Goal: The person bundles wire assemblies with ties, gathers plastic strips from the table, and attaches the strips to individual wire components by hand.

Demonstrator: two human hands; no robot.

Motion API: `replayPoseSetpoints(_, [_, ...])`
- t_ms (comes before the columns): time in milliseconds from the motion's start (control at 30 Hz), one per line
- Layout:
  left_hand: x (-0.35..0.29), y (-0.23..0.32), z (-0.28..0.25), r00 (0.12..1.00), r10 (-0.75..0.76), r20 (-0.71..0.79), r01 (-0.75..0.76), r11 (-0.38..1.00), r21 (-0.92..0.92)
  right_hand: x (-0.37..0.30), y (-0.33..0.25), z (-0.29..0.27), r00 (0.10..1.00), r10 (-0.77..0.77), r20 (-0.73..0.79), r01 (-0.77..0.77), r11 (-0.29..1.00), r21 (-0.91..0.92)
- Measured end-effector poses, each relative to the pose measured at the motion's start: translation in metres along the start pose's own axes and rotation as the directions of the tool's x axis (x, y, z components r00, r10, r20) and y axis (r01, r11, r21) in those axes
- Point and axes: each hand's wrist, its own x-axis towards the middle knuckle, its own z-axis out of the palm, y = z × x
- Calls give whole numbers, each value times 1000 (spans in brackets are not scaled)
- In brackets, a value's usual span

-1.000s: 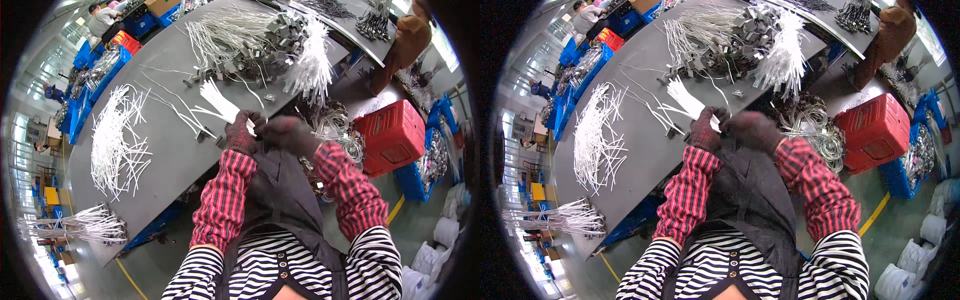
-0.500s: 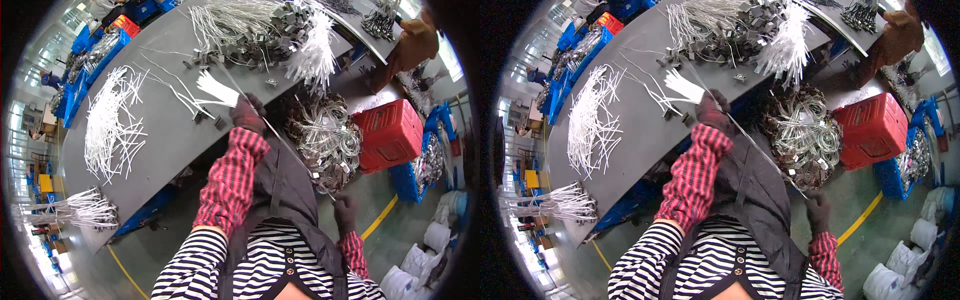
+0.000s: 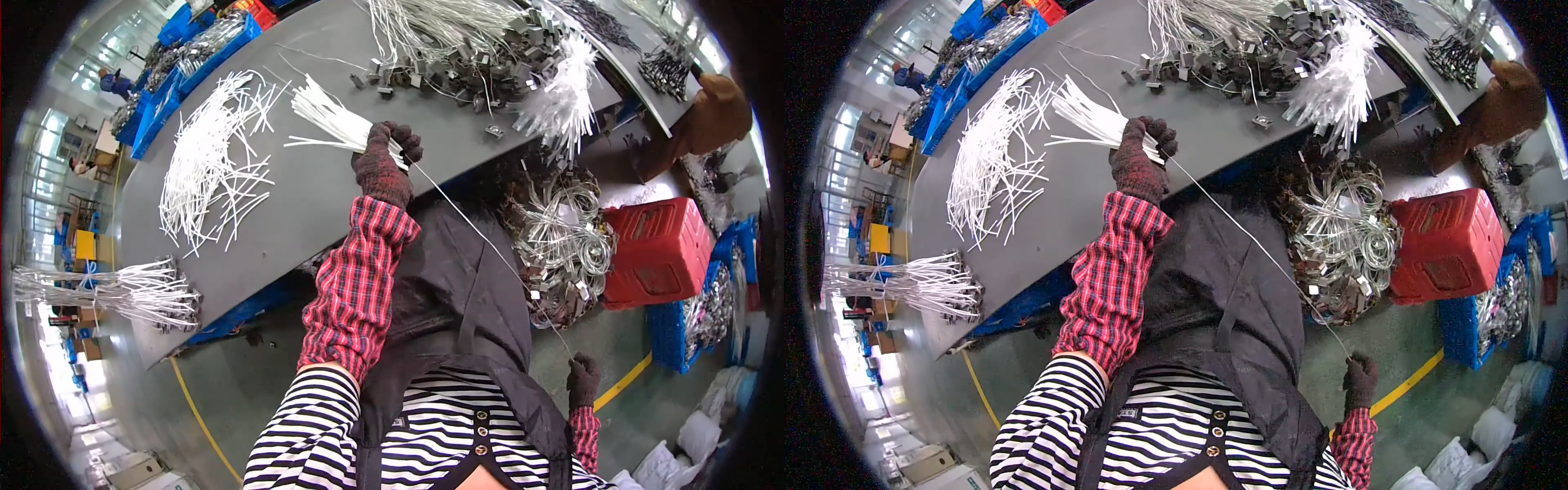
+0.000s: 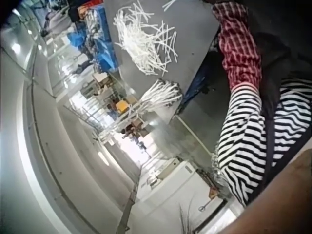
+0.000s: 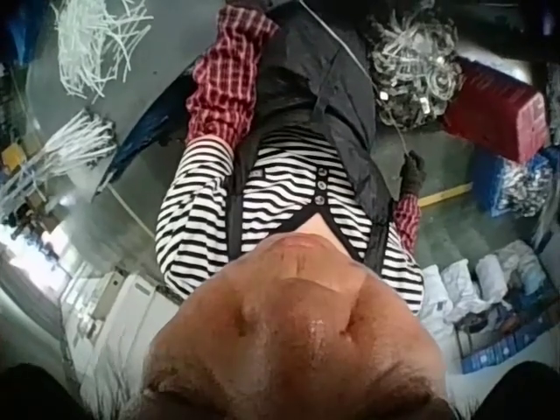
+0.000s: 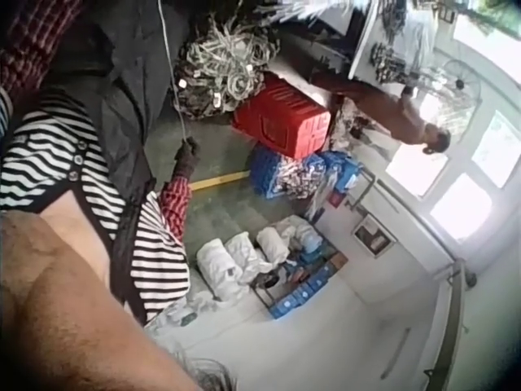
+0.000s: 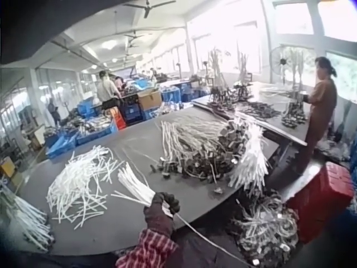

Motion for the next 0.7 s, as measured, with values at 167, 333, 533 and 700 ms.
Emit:
replayPoseSetpoints(167, [-16,-13,-9,996,-57,62,55,998,38,-8,-30,35,998,-27,58,29,999,-25])
replayPoseSetpoints(333, [-54,-42,-21,966,-142,217,94,971,221,5,-142,165,855,-321,407,325,944,62])
replayPoseSetpoints(533, [-64,-45,-30,966,-215,146,152,922,355,-19,-288,332,650,-478,590,487,859,159])
replayPoseSetpoints(700, [-34,9,-35,984,148,103,-145,307,941,-17,-339,404,417,-634,651,705,678,209])
